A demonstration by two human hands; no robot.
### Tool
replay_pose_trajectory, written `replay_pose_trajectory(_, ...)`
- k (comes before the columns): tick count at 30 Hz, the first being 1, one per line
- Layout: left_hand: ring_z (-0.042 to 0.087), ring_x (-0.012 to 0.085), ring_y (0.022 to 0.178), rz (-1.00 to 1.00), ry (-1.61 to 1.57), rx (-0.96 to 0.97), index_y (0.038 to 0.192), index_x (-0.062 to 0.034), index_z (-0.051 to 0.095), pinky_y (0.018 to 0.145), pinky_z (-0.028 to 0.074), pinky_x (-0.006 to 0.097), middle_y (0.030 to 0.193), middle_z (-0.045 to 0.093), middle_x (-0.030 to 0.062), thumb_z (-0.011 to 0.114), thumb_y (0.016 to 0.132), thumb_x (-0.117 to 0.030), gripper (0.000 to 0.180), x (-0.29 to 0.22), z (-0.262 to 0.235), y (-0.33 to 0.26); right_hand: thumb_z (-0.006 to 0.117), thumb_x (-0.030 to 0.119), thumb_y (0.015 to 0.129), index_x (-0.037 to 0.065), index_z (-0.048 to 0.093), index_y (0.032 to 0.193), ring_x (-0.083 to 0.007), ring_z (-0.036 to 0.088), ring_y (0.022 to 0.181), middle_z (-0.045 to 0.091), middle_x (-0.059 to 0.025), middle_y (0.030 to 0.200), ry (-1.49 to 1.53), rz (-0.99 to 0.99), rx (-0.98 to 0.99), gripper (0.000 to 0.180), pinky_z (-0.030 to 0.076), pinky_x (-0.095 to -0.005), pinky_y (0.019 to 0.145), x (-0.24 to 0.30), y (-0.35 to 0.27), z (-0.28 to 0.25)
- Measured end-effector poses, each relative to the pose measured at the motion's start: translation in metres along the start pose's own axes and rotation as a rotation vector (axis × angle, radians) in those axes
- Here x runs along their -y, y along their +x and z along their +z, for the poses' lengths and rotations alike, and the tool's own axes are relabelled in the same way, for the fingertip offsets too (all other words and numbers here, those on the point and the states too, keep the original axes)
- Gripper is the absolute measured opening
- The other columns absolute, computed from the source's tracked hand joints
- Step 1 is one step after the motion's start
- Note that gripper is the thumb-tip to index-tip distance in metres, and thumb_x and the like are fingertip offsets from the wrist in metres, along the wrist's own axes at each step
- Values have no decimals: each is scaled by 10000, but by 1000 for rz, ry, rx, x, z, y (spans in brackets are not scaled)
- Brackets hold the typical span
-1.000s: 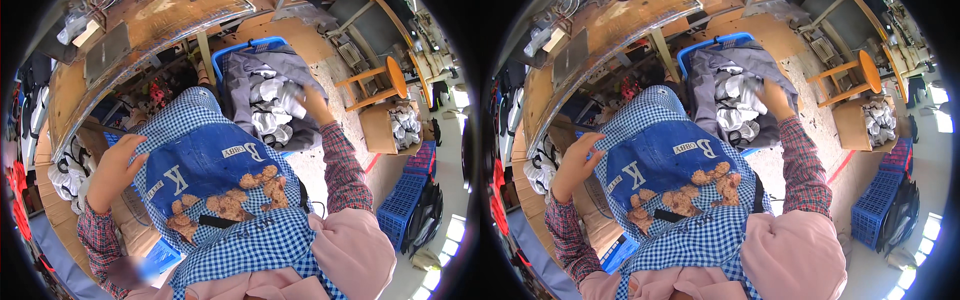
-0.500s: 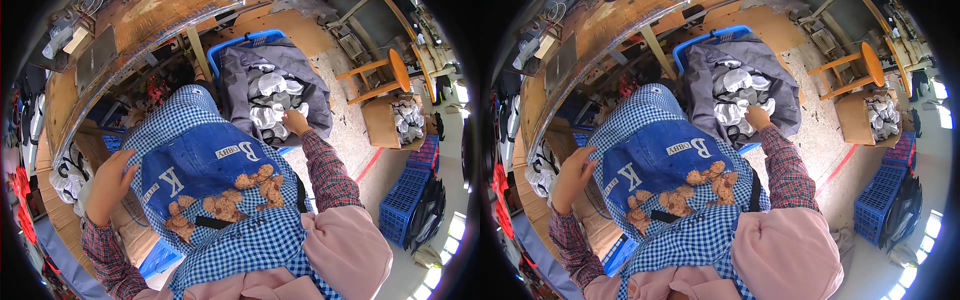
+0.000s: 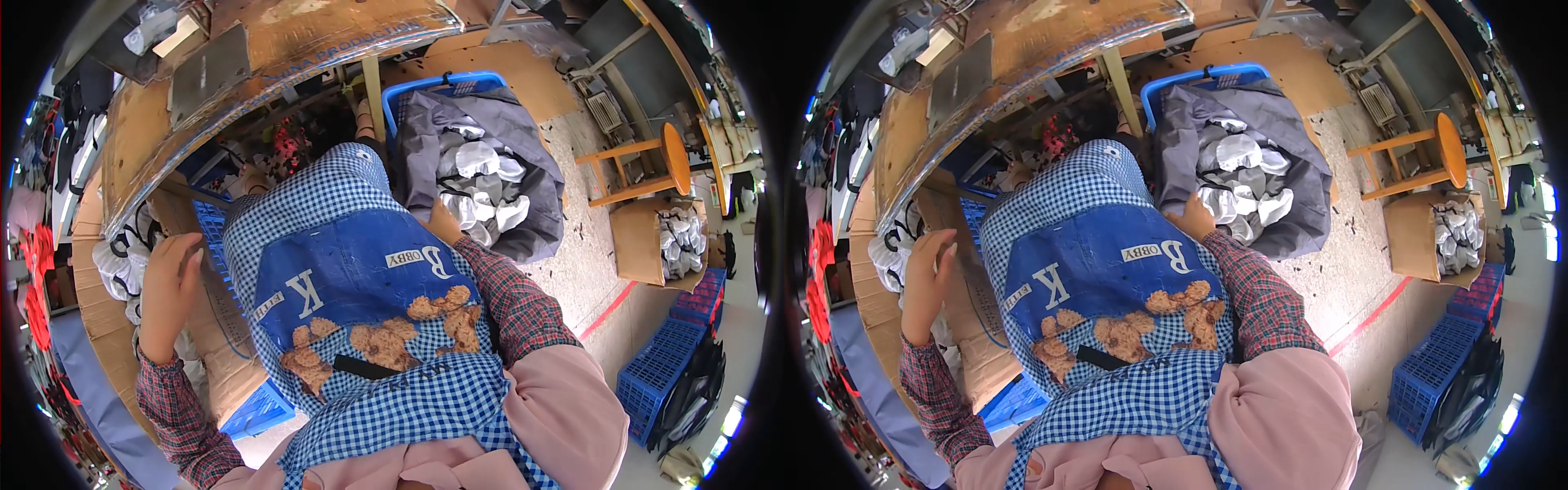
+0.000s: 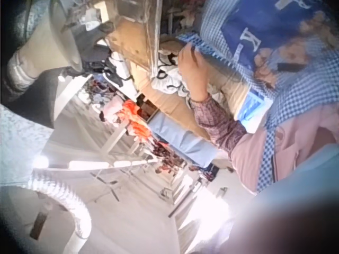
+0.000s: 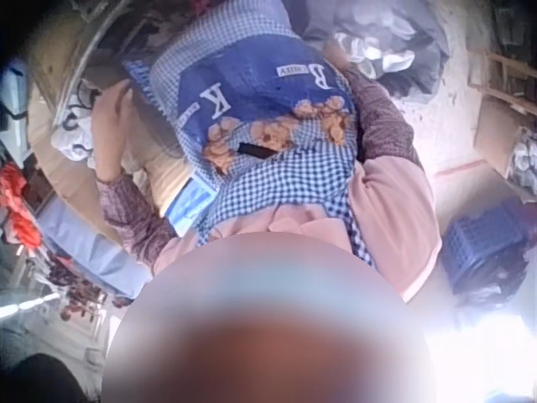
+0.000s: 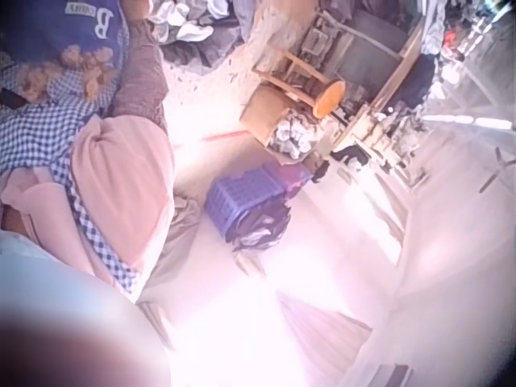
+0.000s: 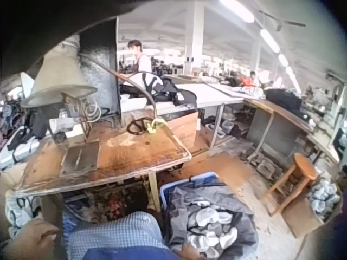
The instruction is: Assembling garment components using a heat-sealing or specialized industrial press tool.
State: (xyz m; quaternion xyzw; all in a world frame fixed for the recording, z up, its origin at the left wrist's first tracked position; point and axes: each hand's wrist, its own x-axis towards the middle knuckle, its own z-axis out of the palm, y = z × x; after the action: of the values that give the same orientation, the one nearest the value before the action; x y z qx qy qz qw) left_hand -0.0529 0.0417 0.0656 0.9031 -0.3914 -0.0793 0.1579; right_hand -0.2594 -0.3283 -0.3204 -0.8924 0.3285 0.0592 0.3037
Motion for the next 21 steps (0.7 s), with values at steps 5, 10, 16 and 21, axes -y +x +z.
replay_pose_trajectory(5,589,310,901,-128,-41,19,1100,1,603,779,474,359,1034,617,153,581,872,-41,233,7,7,-4,659,249,799,-28,526,1024,-433,643,870,653,-255,897,-65,-85,-37,380,510,-515,751,-6,37,19)
replay_pose_trajectory(10,554,349,1018,137,198,-50,1053,0,622,916,421,426,1036,629,154,593,847,-61,217,14,28,8,636,150,810,0,619,881,-399,656,832,670,-215,873,58,-301,-122,167,522,-472,725,13,50,11)
replay_pose_trajectory(16,548,348,1040,88,211,-62,1051,-4,625,934,418,425,1047,628,157,586,855,-69,210,14,31,0,649,114,837,18,645,961,-339,673,775,681,-172,841,617,-358,-38,158,520,-390,685,101,11,-69)
replay_pose_trajectory(21,549,350,1027,75,231,-36,1052,-4,625,926,421,426,1051,627,155,577,859,-64,208,18,32,2,655,110,840,35,660,992,-290,689,787,684,-170,865,604,-496,-35,170,527,-358,691,118,11,-82)
